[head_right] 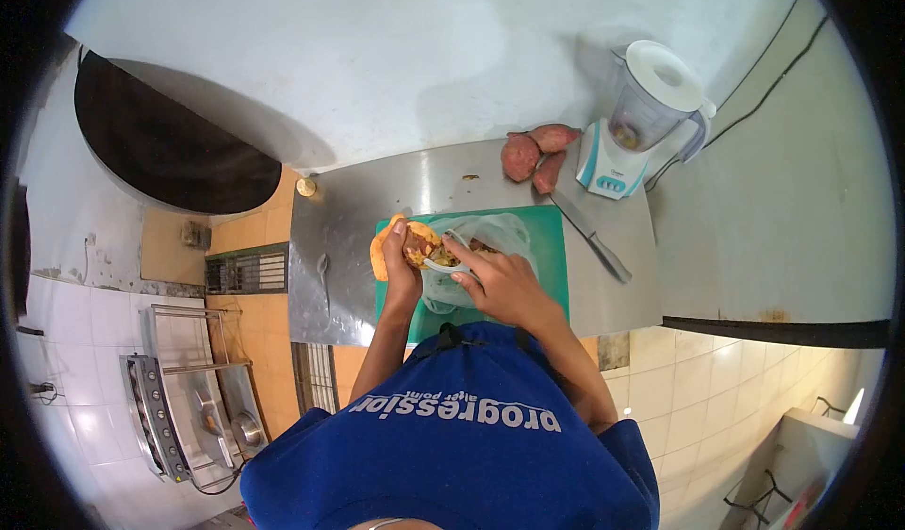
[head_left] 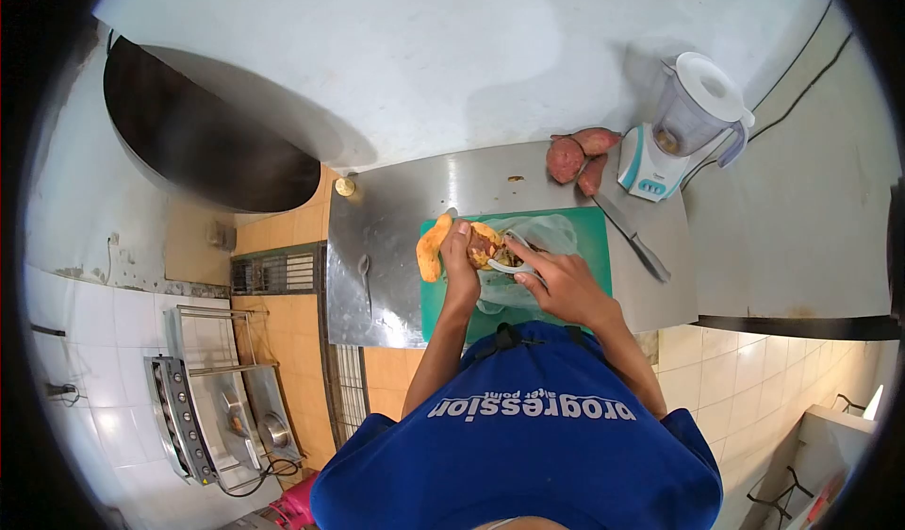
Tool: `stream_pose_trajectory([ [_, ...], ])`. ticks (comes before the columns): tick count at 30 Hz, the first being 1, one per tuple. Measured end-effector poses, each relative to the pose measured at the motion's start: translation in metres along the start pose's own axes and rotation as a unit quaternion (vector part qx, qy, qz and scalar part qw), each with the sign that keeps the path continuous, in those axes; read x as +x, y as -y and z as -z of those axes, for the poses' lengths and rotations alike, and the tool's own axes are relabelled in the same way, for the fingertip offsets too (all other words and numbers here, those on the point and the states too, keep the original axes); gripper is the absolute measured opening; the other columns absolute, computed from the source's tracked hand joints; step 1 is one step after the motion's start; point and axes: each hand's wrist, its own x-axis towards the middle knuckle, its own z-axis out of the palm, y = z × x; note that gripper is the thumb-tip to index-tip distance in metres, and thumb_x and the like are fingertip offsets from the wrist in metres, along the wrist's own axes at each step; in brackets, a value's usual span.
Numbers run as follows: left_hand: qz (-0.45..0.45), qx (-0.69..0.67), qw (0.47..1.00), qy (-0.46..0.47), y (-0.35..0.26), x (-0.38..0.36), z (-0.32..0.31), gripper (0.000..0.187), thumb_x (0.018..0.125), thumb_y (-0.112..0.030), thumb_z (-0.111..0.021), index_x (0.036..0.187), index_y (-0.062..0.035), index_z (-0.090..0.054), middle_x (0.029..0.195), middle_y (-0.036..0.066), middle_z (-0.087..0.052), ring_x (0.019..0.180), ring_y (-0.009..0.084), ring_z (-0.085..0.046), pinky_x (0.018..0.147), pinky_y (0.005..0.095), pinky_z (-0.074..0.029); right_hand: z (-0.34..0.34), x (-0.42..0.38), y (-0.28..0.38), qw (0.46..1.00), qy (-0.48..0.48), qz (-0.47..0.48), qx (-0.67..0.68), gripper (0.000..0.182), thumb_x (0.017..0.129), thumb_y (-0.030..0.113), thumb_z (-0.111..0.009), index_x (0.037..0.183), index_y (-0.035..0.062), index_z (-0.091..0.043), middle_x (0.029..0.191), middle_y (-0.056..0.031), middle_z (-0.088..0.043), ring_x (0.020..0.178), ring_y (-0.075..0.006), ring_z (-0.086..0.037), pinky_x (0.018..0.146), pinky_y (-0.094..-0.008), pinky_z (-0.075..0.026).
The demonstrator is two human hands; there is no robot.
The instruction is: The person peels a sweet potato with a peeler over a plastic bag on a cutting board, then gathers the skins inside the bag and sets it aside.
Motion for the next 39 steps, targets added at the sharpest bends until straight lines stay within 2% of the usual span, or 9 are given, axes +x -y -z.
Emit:
stream_pose_trajectory([
  [2,-0.027,-0.022,0.999,-0.036,-0.002,0.010,0.004,0.036,0.102,-0.039,-0.049,0.088,-0.0064,-0.056,0.082,0.004,-0.057,0.074,0.0151,-0.057,0.067,0.0305,-0.047,0.003,-0.007,-0.009,0.999,0.012,-0.013,-0.035,0.057,0.097,0.027,-0.062,0.152,0.0204,-0.047,0.117,-0.0204,-0.070,0.102,-0.0423,-0.067,0.086,-0.0484,-0.053],
  [5,0.042,-0.169,0.974,-0.143,-0.066,0.040,0.023,0.040,0.100,-0.046,-0.051,0.092,-0.0077,-0.057,0.086,0.005,-0.060,0.080,0.0188,-0.062,0.072,0.0362,-0.052,0.015,-0.023,-0.032,0.998,0.028,-0.035,-0.040,0.057,0.096,0.027,-0.063,0.151,0.0230,-0.048,0.119,-0.0161,-0.071,0.098,-0.0404,-0.068,0.083,-0.0461,-0.054],
  [7,0.057,-0.091,0.993,-0.041,-0.081,0.048,0.046,0.040,0.099,-0.050,-0.052,0.104,-0.0106,-0.059,0.094,0.004,-0.063,0.087,0.0188,-0.063,0.079,0.0409,-0.054,0.024,-0.029,-0.033,0.998,-0.008,-0.061,-0.035,0.058,0.095,0.026,-0.064,0.151,0.0207,-0.048,0.120,-0.0134,-0.071,0.095,-0.0390,-0.069,0.081,-0.0449,-0.054],
  [11,0.118,-0.042,0.991,0.054,-0.066,0.039,0.038,0.042,0.098,-0.050,-0.056,0.100,-0.0083,-0.060,0.088,0.005,-0.062,0.084,0.0178,-0.064,0.077,0.0342,-0.052,0.032,-0.006,-0.007,0.997,-0.050,-0.018,0.055,0.057,0.095,0.024,-0.064,0.150,0.0184,-0.049,0.118,-0.0169,-0.070,0.094,-0.0391,-0.069,0.081,-0.0446,-0.054],
  [14,0.177,-0.009,0.983,0.050,-0.040,0.027,0.024,0.041,0.098,-0.049,-0.056,0.101,-0.0084,-0.061,0.088,0.004,-0.062,0.085,0.0164,-0.063,0.079,0.0318,-0.051,0.019,0.012,0.012,0.995,-0.032,0.043,0.085,0.057,0.094,0.022,-0.064,0.149,0.0152,-0.050,0.099,-0.0221,-0.071,0.084,-0.0413,-0.067,0.077,-0.0469,-0.052],
  [17,0.183,0.015,0.982,0.037,-0.043,0.013,0.005,0.041,0.099,-0.049,-0.054,0.101,-0.0084,-0.062,0.088,0.004,-0.062,0.084,0.0147,-0.061,0.079,0.0298,-0.050,0.013,0.017,0.018,0.997,-0.009,0.032,0.064,0.059,0.094,0.022,-0.064,0.151,0.0144,-0.048,0.095,-0.0213,-0.070,0.084,-0.0410,-0.066,0.078,-0.0479,-0.051],
  [27,0.119,0.000,0.993,0.015,-0.046,-0.005,-0.006,0.038,0.104,-0.039,-0.048,0.089,-0.0070,-0.060,0.084,0.003,-0.060,0.079,0.0117,-0.058,0.072,0.0282,-0.046,0.002,0.014,0.025,0.995,-0.041,0.032,0.081,0.060,0.093,0.018,-0.062,0.151,0.0115,-0.047,0.107,-0.0245,-0.068,0.082,-0.0407,-0.065,0.079,-0.0481,-0.050],
  [32,0.135,0.010,0.991,0.015,-0.037,0.003,0.000,0.038,0.104,-0.039,-0.048,0.088,-0.0064,-0.060,0.084,0.003,-0.060,0.078,0.0119,-0.057,0.071,0.0286,-0.045,-0.003,0.011,0.021,0.998,-0.048,0.020,0.042,0.059,0.093,0.021,-0.063,0.150,0.0128,-0.049,0.119,-0.0250,-0.067,0.097,-0.0433,-0.066,0.084,-0.0480,-0.052],
  [39,0.075,-0.036,0.996,-0.017,-0.032,0.012,0.010,0.039,0.103,-0.044,-0.049,0.091,-0.0082,-0.060,0.087,0.004,-0.061,0.081,0.0151,-0.059,0.074,0.0299,-0.047,-0.008,0.003,0.006,1.000,-0.016,-0.019,0.014,0.057,0.095,0.024,-0.063,0.150,0.0149,-0.049,0.114,-0.0232,-0.070,0.098,-0.0442,-0.066,0.086,-0.0483,-0.052],
])
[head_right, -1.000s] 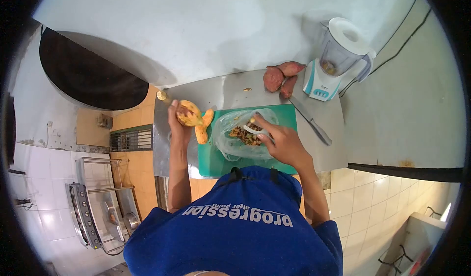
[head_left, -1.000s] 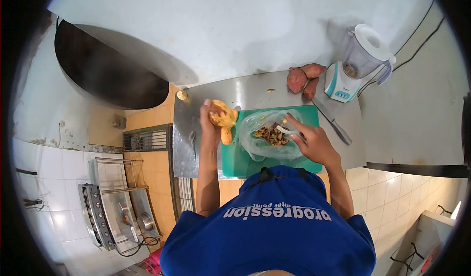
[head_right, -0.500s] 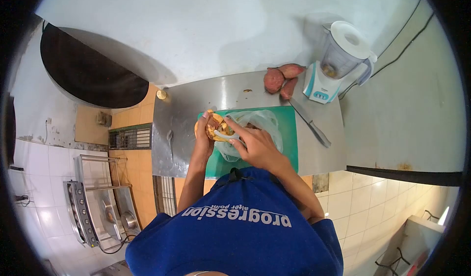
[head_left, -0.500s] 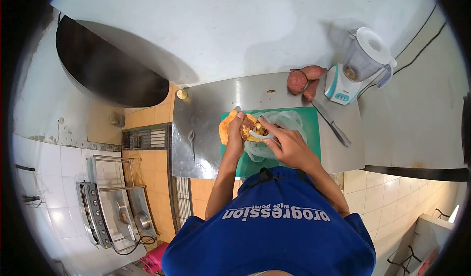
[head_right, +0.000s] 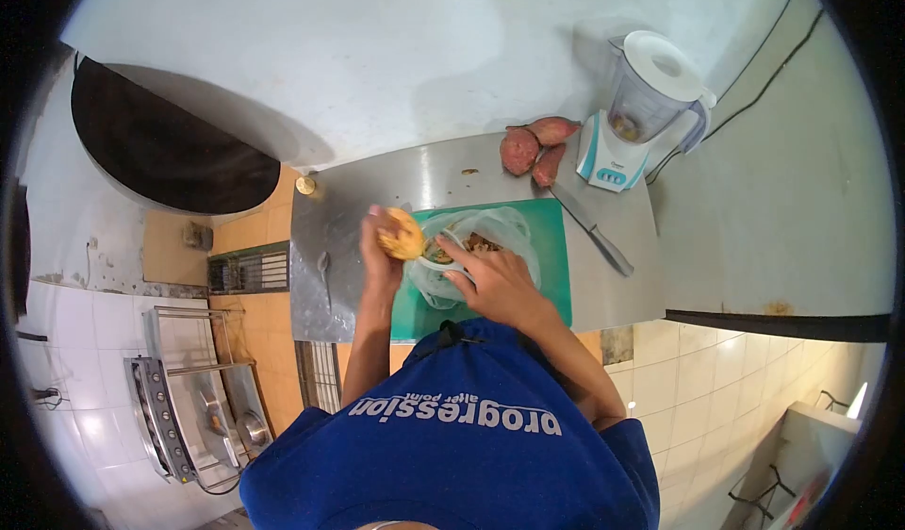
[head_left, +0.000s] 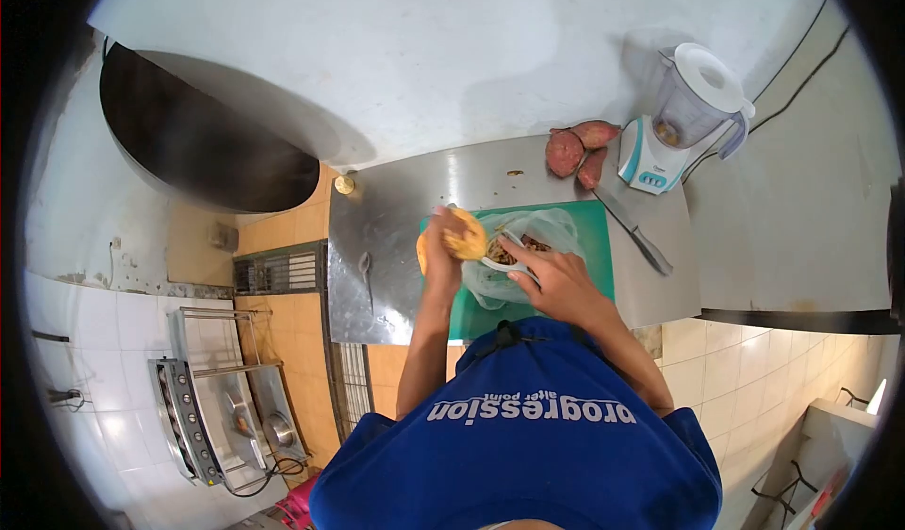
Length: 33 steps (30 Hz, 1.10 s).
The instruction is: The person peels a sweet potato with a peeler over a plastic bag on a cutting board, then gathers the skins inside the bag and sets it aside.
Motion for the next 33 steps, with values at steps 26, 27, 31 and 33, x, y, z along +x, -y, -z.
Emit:
stream_pose_trajectory([
  [26,0.044,0.126,0.985,0.109,-0.003,0.002,-0.002,0.038,0.101,-0.043,-0.053,0.101,-0.0063,-0.061,0.092,0.003,-0.061,0.088,0.0137,-0.060,0.079,0.0308,-0.048,0.011,0.007,0.010,0.995,-0.042,0.011,0.086,0.058,0.094,0.016,-0.063,0.150,0.0137,-0.049,0.107,-0.0247,-0.070,0.077,-0.0397,-0.064,0.075,-0.0439,-0.051],
  [27,0.045,0.126,0.985,0.109,-0.003,0.001,-0.004,0.038,0.101,-0.043,-0.053,0.101,-0.0063,-0.061,0.092,0.003,-0.061,0.088,0.0137,-0.060,0.079,0.0308,-0.048,0.011,0.006,0.010,0.995,-0.042,0.010,0.086,0.058,0.094,0.016,-0.063,0.150,0.0137,-0.049,0.107,-0.0247,-0.070,0.077,-0.0397,-0.064,0.075,-0.0439,-0.051],
  [31,0.038,0.135,0.986,0.093,-0.008,0.004,-0.012,0.038,0.101,-0.042,-0.052,0.091,-0.0062,-0.062,0.086,0.003,-0.061,0.082,0.0135,-0.060,0.076,0.0298,-0.047,0.010,0.003,0.007,0.998,-0.031,0.010,0.053,0.057,0.094,0.018,-0.063,0.150,0.0143,-0.050,0.111,-0.0246,-0.069,0.085,-0.0435,-0.065,0.081,-0.0469,-0.051],
  [33,0.027,0.155,0.982,0.105,-0.014,0.006,-0.013,0.039,0.101,-0.041,-0.051,0.089,-0.0061,-0.062,0.084,0.003,-0.062,0.080,0.0136,-0.060,0.075,0.0298,-0.047,0.007,0.002,0.002,0.999,-0.031,0.019,0.036,0.057,0.094,0.019,-0.064,0.149,0.0148,-0.050,0.111,-0.0245,-0.069,0.086,-0.0443,-0.065,0.082,-0.0480,-0.051],
])
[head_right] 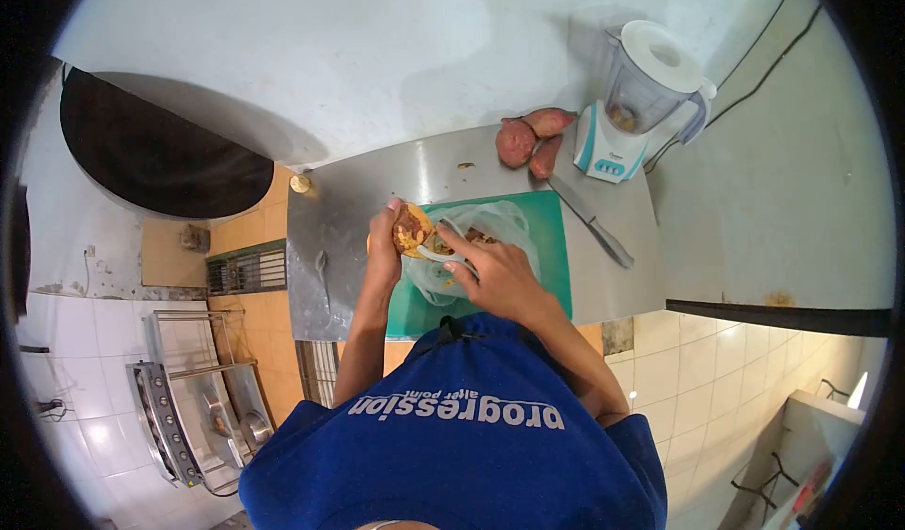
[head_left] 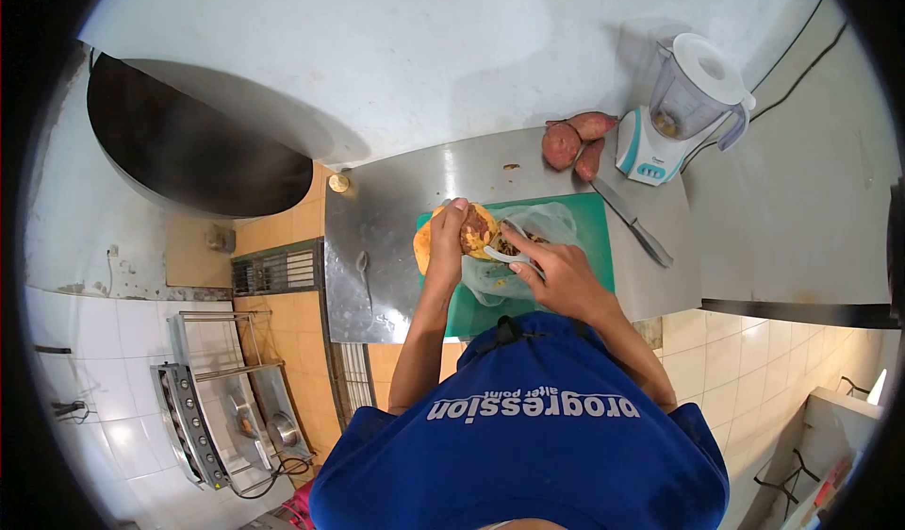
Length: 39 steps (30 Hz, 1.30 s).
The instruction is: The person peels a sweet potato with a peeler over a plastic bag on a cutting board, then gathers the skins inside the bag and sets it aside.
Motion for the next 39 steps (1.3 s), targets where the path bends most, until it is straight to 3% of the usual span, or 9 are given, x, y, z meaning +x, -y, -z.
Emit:
stream_pose_trajectory([
  [3,-0.017,0.057,0.998,0.022,-0.002,0.001,0.001,0.040,0.101,-0.041,-0.050,0.084,-0.0057,-0.062,0.081,0.003,-0.061,0.078,0.0137,-0.060,0.071,0.0299,-0.047,-0.003,-0.003,-0.007,0.999,-0.026,0.027,-0.023,0.054,0.097,0.027,-0.061,0.148,0.0147,-0.052,0.107,-0.0227,-0.072,0.096,-0.0427,-0.067,0.085,-0.0491,-0.053],
  [6,-0.056,0.062,0.996,-0.018,0.002,0.006,0.007,0.043,0.101,-0.041,-0.050,0.081,-0.0029,-0.058,0.076,0.006,-0.061,0.069,0.0135,-0.056,0.063,0.0296,-0.044,0.003,-0.006,-0.011,0.996,0.052,-0.037,-0.068,0.055,0.097,0.028,-0.061,0.149,0.0152,-0.051,0.114,-0.0227,-0.071,0.097,-0.0416,-0.068,0.087,-0.0490,-0.053],
  [8,-0.067,-0.039,0.995,-0.054,-0.011,0.012,0.012,0.046,0.101,-0.042,-0.049,0.080,-0.0026,-0.059,0.076,0.006,-0.062,0.068,0.0133,-0.056,0.063,0.0285,-0.044,0.003,-0.011,-0.017,0.996,0.056,-0.060,-0.045,0.054,0.097,0.026,-0.062,0.149,0.0158,-0.051,0.121,-0.0221,-0.069,0.090,-0.0394,-0.069,0.082,-0.0464,-0.054],
  [12,-0.046,0.012,0.998,-0.036,-0.017,0.006,0.007,0.047,0.101,-0.042,-0.047,0.080,-0.0028,-0.058,0.074,0.007,-0.062,0.068,0.0136,-0.057,0.064,0.0280,-0.045,0.009,-0.006,-0.003,0.995,-0.003,-0.064,0.070,0.054,0.096,0.023,-0.062,0.148,0.0153,-0.052,0.127,-0.0223,-0.065,0.082,-0.0369,-0.069,0.076,-0.0426,-0.054],
  [14,-0.044,0.007,0.998,-0.036,-0.003,0.004,0.005,0.046,0.101,-0.042,-0.047,0.080,-0.0028,-0.058,0.074,0.007,-0.062,0.067,0.0142,-0.057,0.064,0.0283,-0.045,0.010,0.000,0.007,0.994,-0.043,-0.030,0.092,0.054,0.095,0.020,-0.063,0.148,0.0137,-0.052,0.116,-0.0223,-0.069,0.075,-0.0357,-0.066,0.071,-0.0409,-0.052],
  [20,-0.037,-0.021,0.998,-0.052,0.000,-0.009,-0.018,0.044,0.102,-0.040,-0.046,0.081,-0.0033,-0.057,0.077,0.007,-0.062,0.070,0.0147,-0.056,0.066,0.0286,-0.045,0.001,0.005,0.007,0.996,-0.039,-0.031,0.078,0.055,0.094,0.020,-0.063,0.147,0.0134,-0.053,0.089,-0.0209,-0.067,0.074,-0.0374,-0.064,0.069,-0.0454,-0.050],
  [32,-0.037,0.009,0.999,-0.028,0.001,-0.001,-0.011,0.044,0.103,-0.040,-0.046,0.081,-0.0035,-0.058,0.078,0.006,-0.063,0.071,0.0135,-0.057,0.067,0.0273,-0.045,-0.005,0.001,0.001,0.999,-0.049,0.011,0.012,0.056,0.093,0.023,-0.065,0.147,0.0136,-0.053,0.099,-0.0219,-0.070,0.094,-0.0429,-0.065,0.082,-0.0490,-0.051],
  [34,0.003,-0.056,0.996,-0.066,-0.002,-0.001,-0.019,0.044,0.104,-0.040,-0.045,0.081,-0.0042,-0.059,0.078,0.005,-0.063,0.071,0.0125,-0.058,0.066,0.0273,-0.045,0.001,0.000,0.003,0.999,-0.038,-0.003,0.014,0.056,0.094,0.023,-0.065,0.147,0.0136,-0.052,0.098,-0.0215,-0.071,0.094,-0.0427,-0.065,0.082,-0.0488,-0.051],
  [39,0.068,-0.066,0.995,-0.017,-0.005,-0.005,-0.016,0.043,0.104,-0.041,-0.045,0.087,-0.0052,-0.061,0.083,0.004,-0.063,0.076,0.0117,-0.059,0.071,0.0285,-0.046,0.005,-0.002,0.010,0.999,-0.027,0.007,0.024,0.057,0.094,0.024,-0.065,0.148,0.0139,-0.051,0.094,-0.0203,-0.071,0.094,-0.0418,-0.065,0.081,-0.0485,-0.051],
])
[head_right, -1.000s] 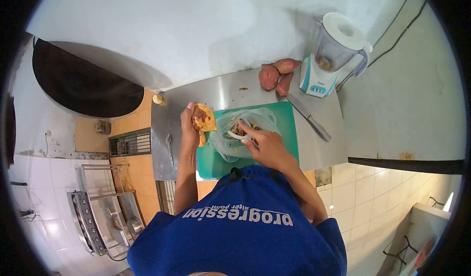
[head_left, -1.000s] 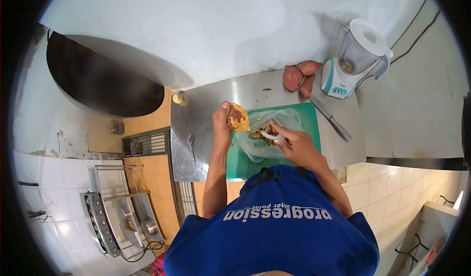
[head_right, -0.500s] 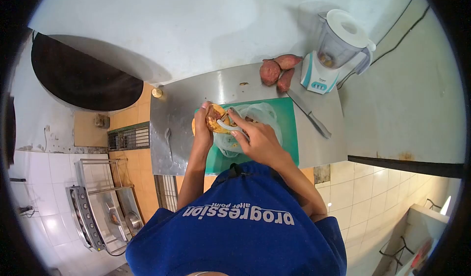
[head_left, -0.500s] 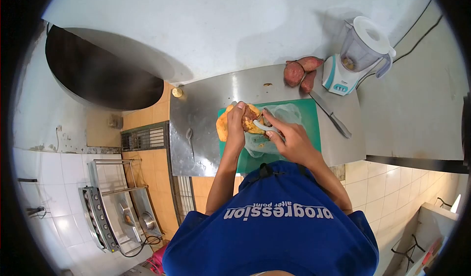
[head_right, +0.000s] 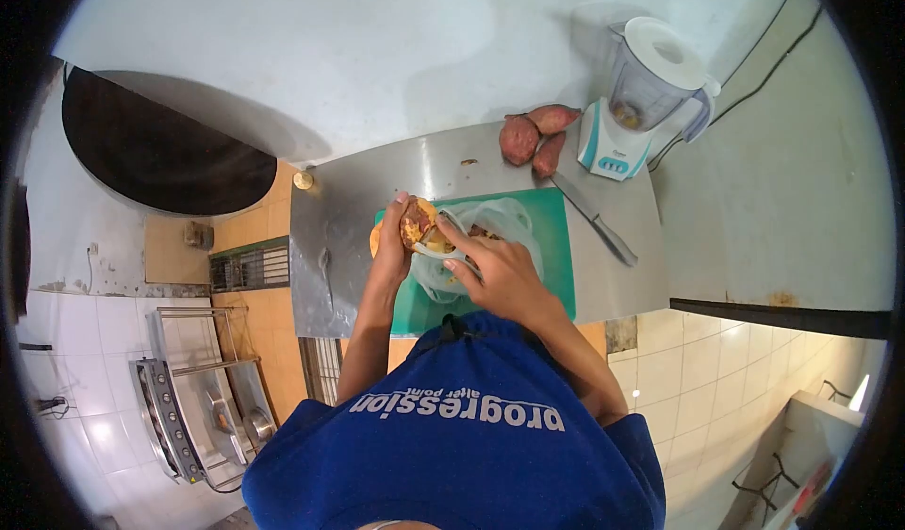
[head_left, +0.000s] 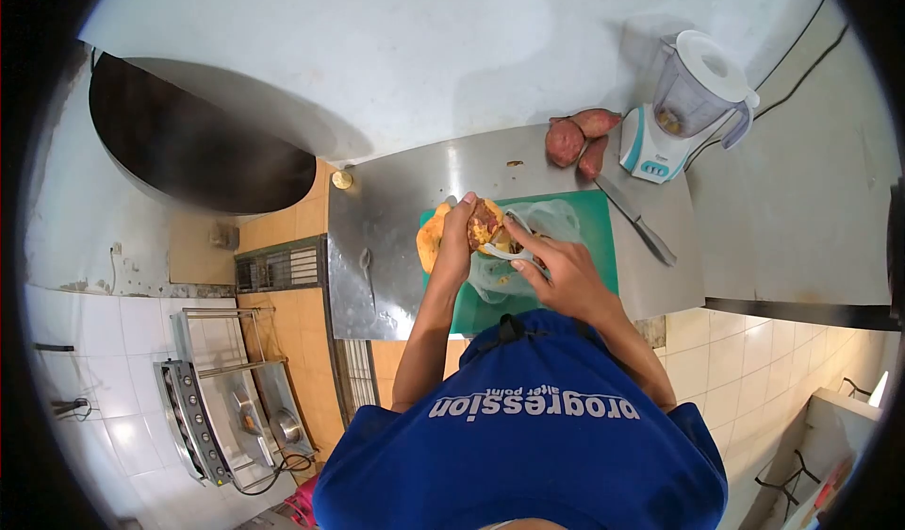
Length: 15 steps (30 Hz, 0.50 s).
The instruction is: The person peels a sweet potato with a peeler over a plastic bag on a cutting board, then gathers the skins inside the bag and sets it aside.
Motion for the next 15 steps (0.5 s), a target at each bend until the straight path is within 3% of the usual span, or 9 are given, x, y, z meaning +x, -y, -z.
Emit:
stream_pose_trajectory([
  [8,-0.002,-0.058,0.998,-0.007,0.012,0.002,0.001,0.039,0.105,-0.043,-0.047,0.095,-0.0077,-0.061,0.090,0.003,-0.063,0.084,0.0131,-0.060,0.077,0.0303,-0.048,-0.007,0.002,-0.007,0.999,-0.007,0.014,-0.045,0.056,0.095,0.027,-0.065,0.147,0.0143,-0.053,0.092,-0.0195,-0.071,0.090,-0.0402,-0.067,0.079,-0.0489,-0.053],
  [15,0.048,-0.082,0.995,-0.025,0.009,-0.001,-0.004,0.038,0.104,-0.044,-0.048,0.099,-0.0086,-0.061,0.093,0.003,-0.063,0.087,0.0148,-0.062,0.080,0.0315,-0.050,-0.012,-0.002,-0.014,0.996,-0.017,0.027,-0.083,0.052,0.095,0.029,-0.065,0.144,0.0143,-0.056,0.091,-0.0198,-0.071,0.088,-0.0400,-0.069,0.077,-0.0486,-0.054],
])
